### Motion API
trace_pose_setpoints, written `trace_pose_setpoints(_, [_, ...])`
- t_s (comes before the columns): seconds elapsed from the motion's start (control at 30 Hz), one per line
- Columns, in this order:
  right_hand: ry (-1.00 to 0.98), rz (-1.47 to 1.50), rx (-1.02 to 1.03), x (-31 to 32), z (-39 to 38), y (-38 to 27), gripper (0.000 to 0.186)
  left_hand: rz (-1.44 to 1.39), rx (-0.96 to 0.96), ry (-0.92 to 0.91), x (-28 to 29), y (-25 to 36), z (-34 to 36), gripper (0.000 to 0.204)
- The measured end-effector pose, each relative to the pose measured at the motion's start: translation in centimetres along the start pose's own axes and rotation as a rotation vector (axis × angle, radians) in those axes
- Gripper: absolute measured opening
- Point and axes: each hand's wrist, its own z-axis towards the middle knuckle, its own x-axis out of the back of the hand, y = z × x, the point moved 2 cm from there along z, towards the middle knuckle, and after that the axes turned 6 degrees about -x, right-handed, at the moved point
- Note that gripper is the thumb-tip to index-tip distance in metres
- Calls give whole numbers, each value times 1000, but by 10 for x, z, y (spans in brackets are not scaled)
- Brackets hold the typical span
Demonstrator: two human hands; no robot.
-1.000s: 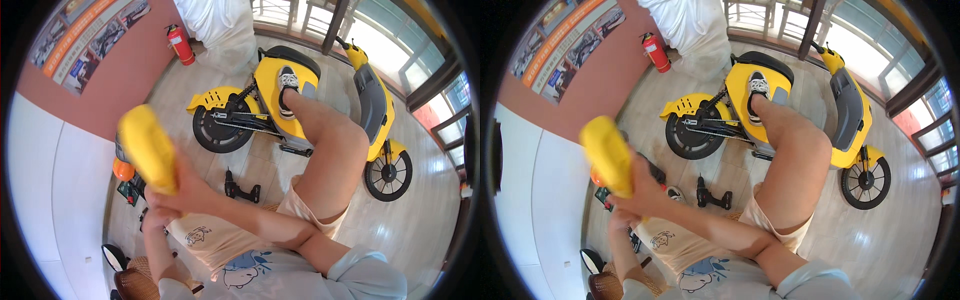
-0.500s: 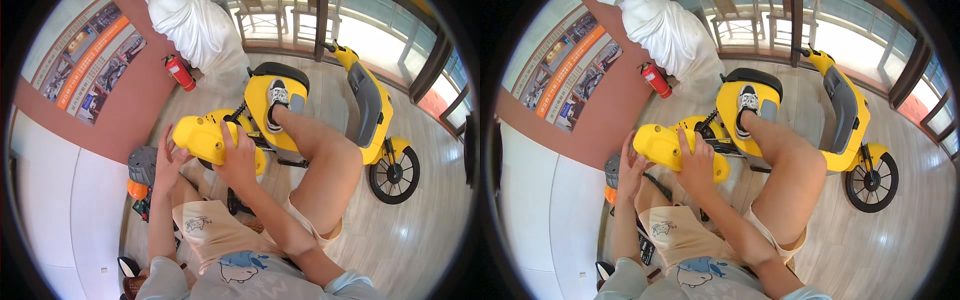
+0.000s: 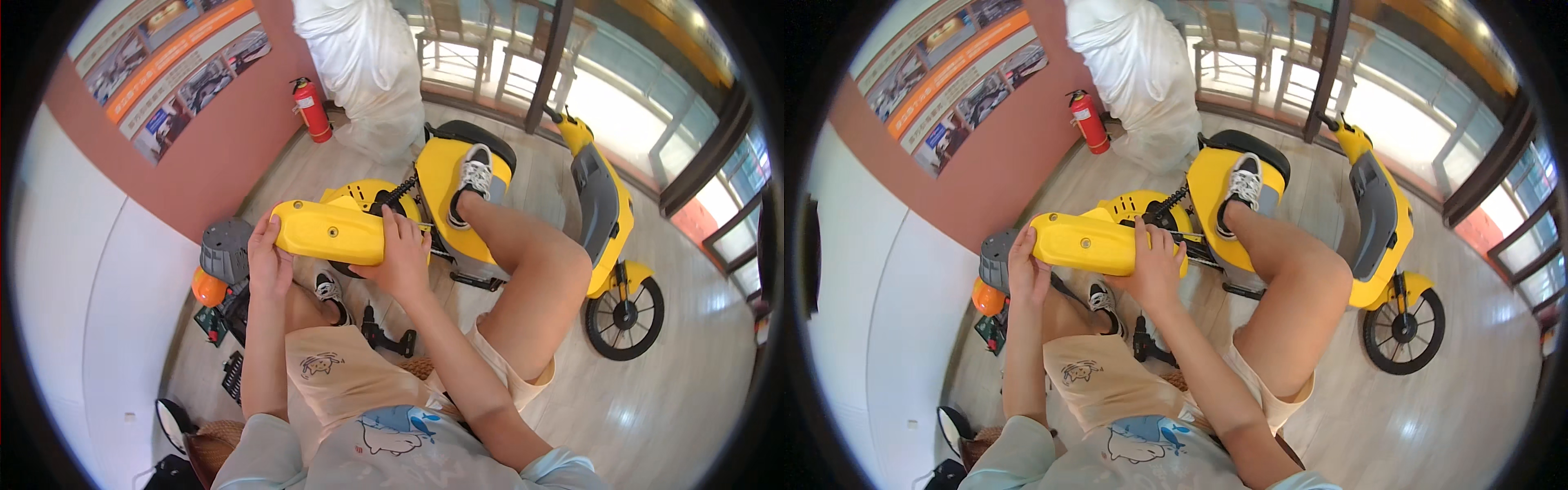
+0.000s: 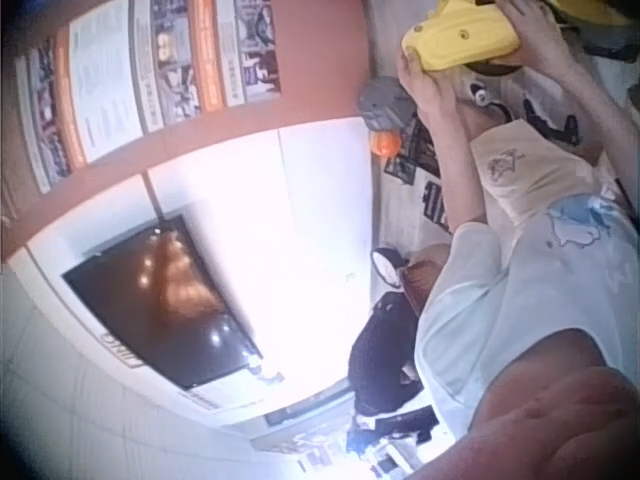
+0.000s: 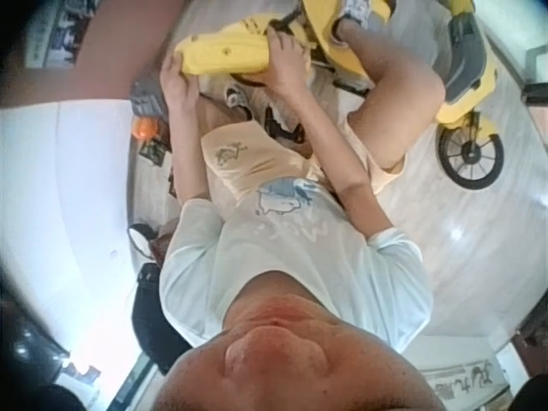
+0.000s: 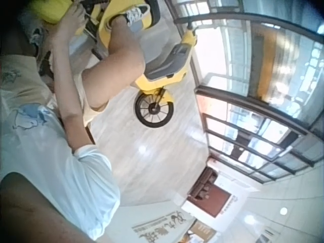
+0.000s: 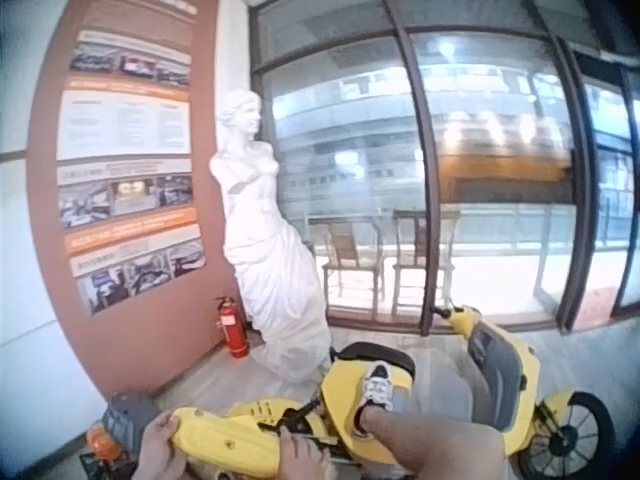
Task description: Use a power drill to install a protective cover on an electric scooter.
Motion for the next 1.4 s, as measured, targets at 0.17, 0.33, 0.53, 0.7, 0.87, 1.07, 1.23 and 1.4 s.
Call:
trace_pose_setpoints(0.17, [-64,-61,210,-24,-24,-15,100,-105,31,81,65,3,-19,33])
trace_pose_setpoints(0.33, [-193,-58,89,-61,-62,1,91,333,269,203,121,-25,-22,35])
trace_pose_setpoints(0.53, [-293,-173,-85,-101,-80,43,90,1552,85,-597,125,-47,-12,51])
trace_pose_setpoints(0.7, [-330,-247,-201,-128,-69,81,91,1727,372,-863,101,-70,27,38])
trace_pose_setpoints(0.87, [-284,-460,-165,-160,-5,125,94,1730,563,-1329,80,-138,15,27])
trace_pose_setpoints(1.07, [-340,-509,-54,-213,86,166,93,1434,543,-1644,51,-208,-23,26])
trace_pose_setpoints(1.23, [-329,-455,130,-241,114,183,89,1524,278,-1447,38,-228,-8,28])
trace_pose_setpoints(1.4, [-306,-422,203,-258,121,195,89,1535,241,-1371,25,-237,3,25])
